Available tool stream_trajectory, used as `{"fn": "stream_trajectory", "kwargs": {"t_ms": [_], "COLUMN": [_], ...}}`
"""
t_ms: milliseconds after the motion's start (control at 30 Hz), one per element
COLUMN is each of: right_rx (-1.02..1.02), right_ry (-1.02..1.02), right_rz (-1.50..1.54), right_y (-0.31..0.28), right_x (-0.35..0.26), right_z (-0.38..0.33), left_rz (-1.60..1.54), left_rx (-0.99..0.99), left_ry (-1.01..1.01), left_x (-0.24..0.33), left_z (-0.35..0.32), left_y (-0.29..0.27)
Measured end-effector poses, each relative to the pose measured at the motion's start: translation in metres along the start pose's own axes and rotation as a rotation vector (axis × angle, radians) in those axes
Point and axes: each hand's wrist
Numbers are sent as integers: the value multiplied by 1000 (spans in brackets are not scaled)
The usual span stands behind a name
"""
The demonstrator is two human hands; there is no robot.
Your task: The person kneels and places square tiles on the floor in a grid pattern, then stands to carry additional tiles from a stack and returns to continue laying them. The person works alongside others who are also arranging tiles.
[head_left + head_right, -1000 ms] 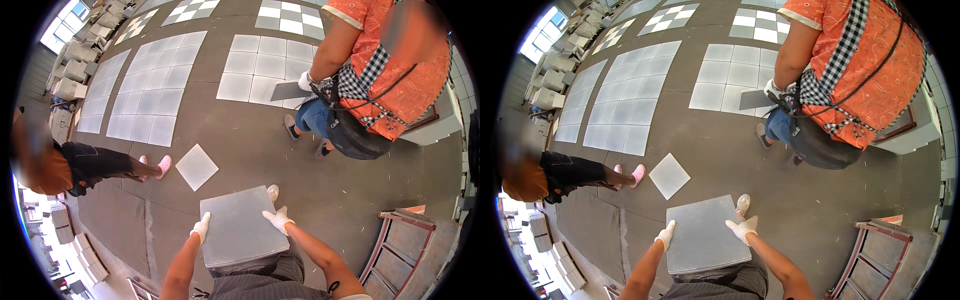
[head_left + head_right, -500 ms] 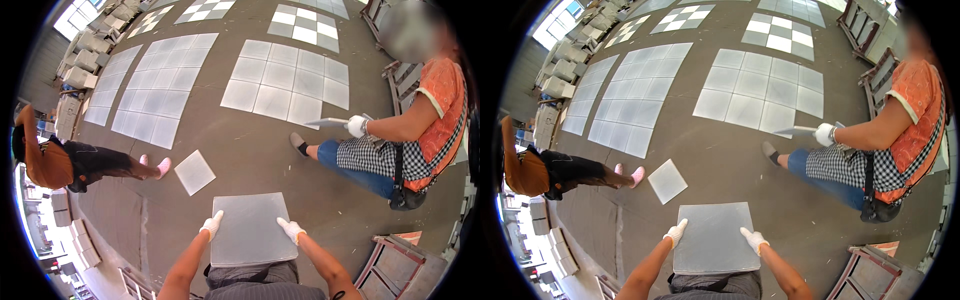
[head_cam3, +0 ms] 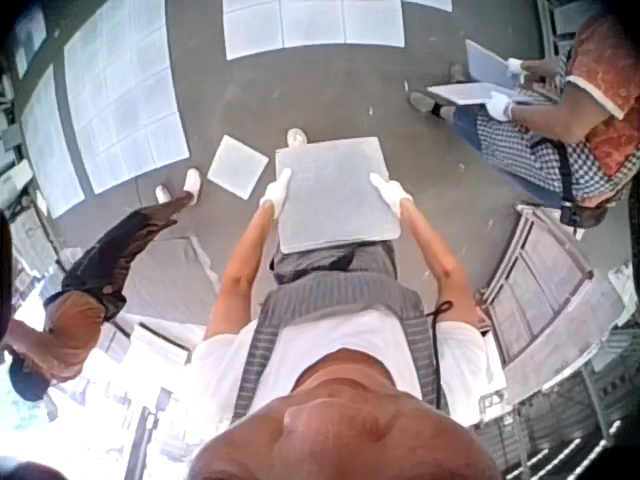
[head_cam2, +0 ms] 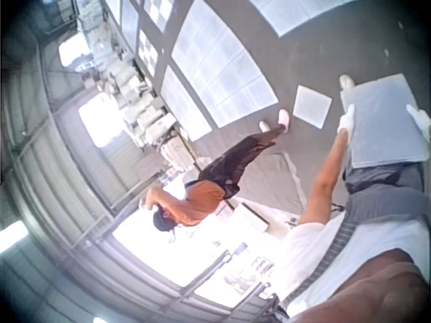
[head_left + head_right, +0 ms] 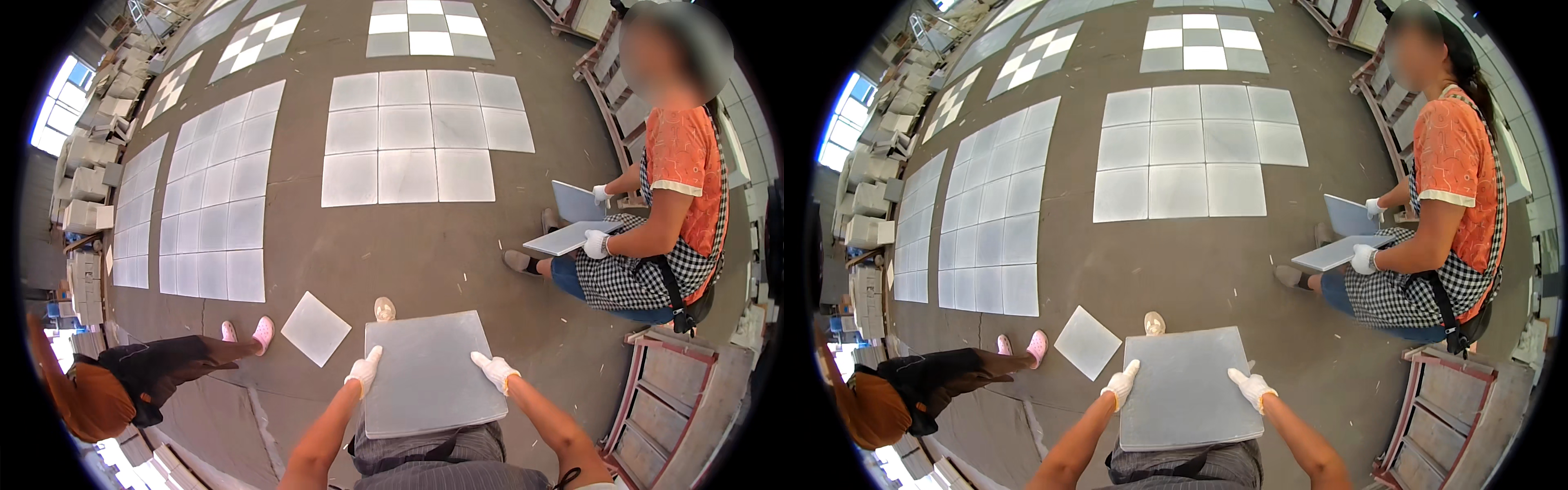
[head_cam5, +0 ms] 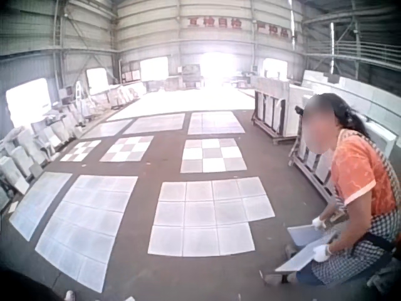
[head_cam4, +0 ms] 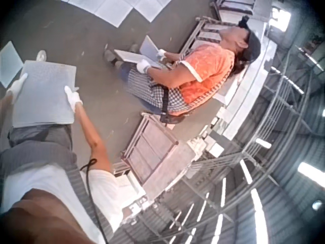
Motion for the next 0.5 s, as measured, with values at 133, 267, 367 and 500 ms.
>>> {"fn": "stream_trajectory", "kwargs": {"t_ms": [133, 267, 367, 500], "right_rx": [-4, -59, 31, -33], "right_ry": [34, 51, 31, 84], "right_rz": [99, 51, 6, 39], "right_y": [12, 20, 15, 9], "right_x": [-39, -78, -79, -107], "right_z": [-8, -15, 25, 46], "left_rz": [45, -46, -45, 17], "left_rx": [-57, -120, -119, -59], "left_ry": [12, 10, 6, -58], "left_x": [40, 43, 76, 90], "left_z": [26, 79, 84, 102], "left_y": [-32, -48, -53, -50]}}
Point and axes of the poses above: each hand's wrist, its own z-axis towards the middle knuckle, its own y-axis out of the palm, x = y × z
